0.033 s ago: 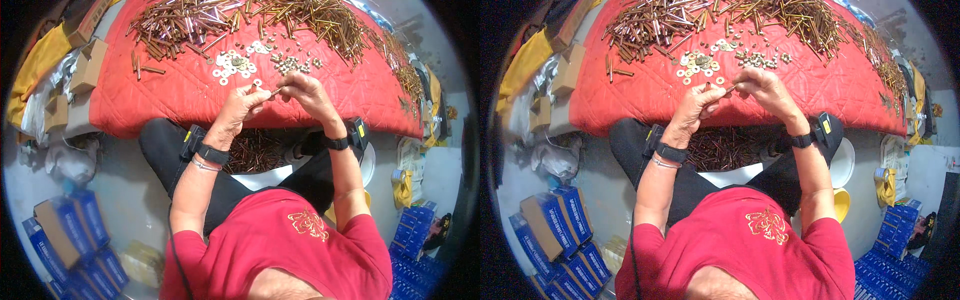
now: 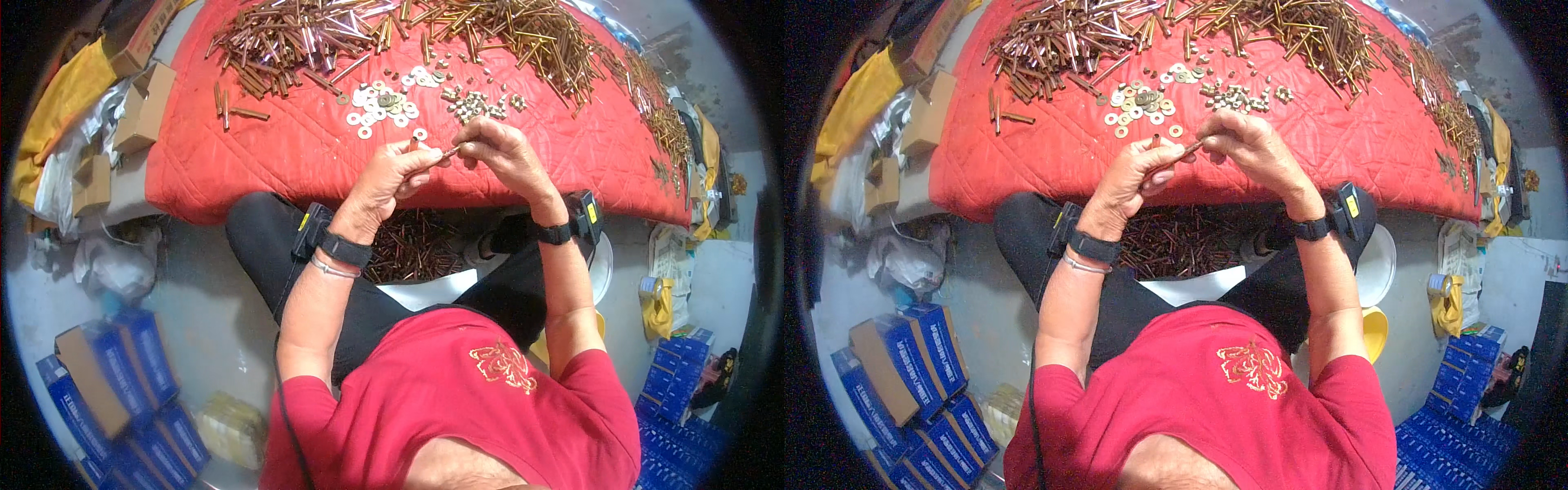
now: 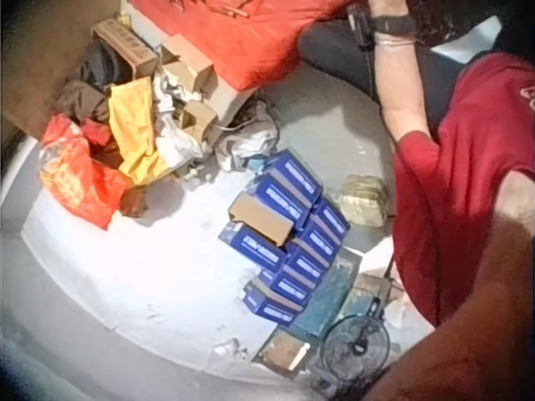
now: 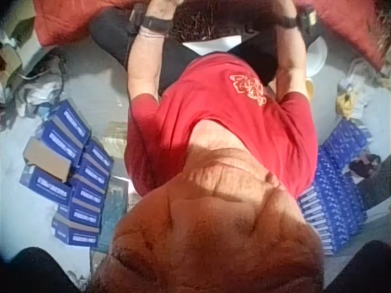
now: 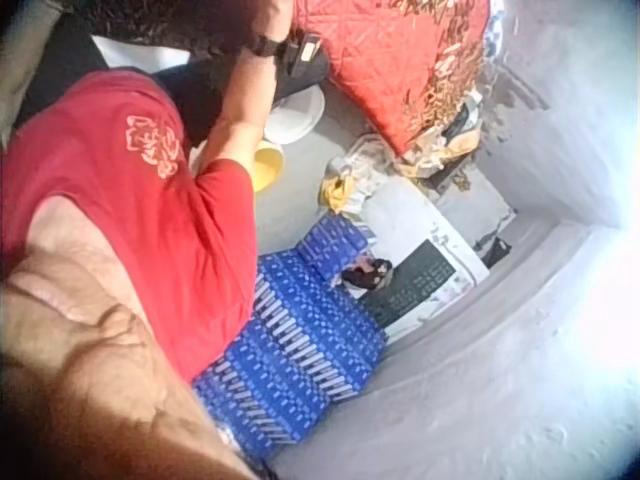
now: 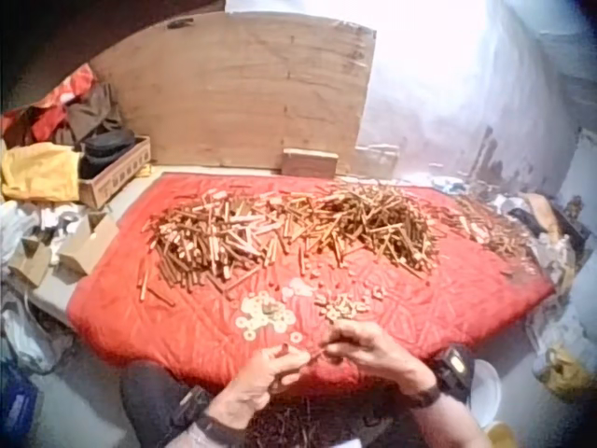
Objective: Assembling washers and small metal components onto bolts or threaded rods.
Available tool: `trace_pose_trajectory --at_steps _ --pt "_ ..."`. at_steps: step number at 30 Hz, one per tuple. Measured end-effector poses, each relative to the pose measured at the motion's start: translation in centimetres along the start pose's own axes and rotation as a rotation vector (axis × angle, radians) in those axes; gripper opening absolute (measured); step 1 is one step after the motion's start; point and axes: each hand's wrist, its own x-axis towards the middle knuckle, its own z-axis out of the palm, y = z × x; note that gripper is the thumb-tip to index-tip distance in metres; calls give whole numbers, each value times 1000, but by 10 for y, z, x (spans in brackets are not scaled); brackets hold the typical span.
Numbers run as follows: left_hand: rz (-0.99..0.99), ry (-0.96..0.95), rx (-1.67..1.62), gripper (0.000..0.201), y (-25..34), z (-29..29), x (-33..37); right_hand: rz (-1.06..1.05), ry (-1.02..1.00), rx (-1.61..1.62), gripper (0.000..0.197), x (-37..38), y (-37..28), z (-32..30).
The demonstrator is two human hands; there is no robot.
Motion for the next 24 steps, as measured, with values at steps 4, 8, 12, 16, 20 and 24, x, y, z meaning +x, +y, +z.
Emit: trace_pose_trajectory --at_steps 4,8,12,16,20,24 --pt "-98 -67 -58 21 -1 -2 -2 -130 -49 -390 8 -3 -7 5" --pt "-311 -362 -400 21 -1 -8 0 -359 23 -239 11 -10 -13 7" --pt "-263 -329 -376 20 -4 -3 2 -484 85 -393 10 -5 -4 7" --pt "167 27 315 18 -4 5 -1 -76 70 -272 6 -10 7 8" --pt "-19 -140 91 16 2 -6 -2 -72 -32 -239 9 -11 -4 6" --pt "158 -34 319 17 -1 7 -5 -81 10 -411 23 -10 3 3"
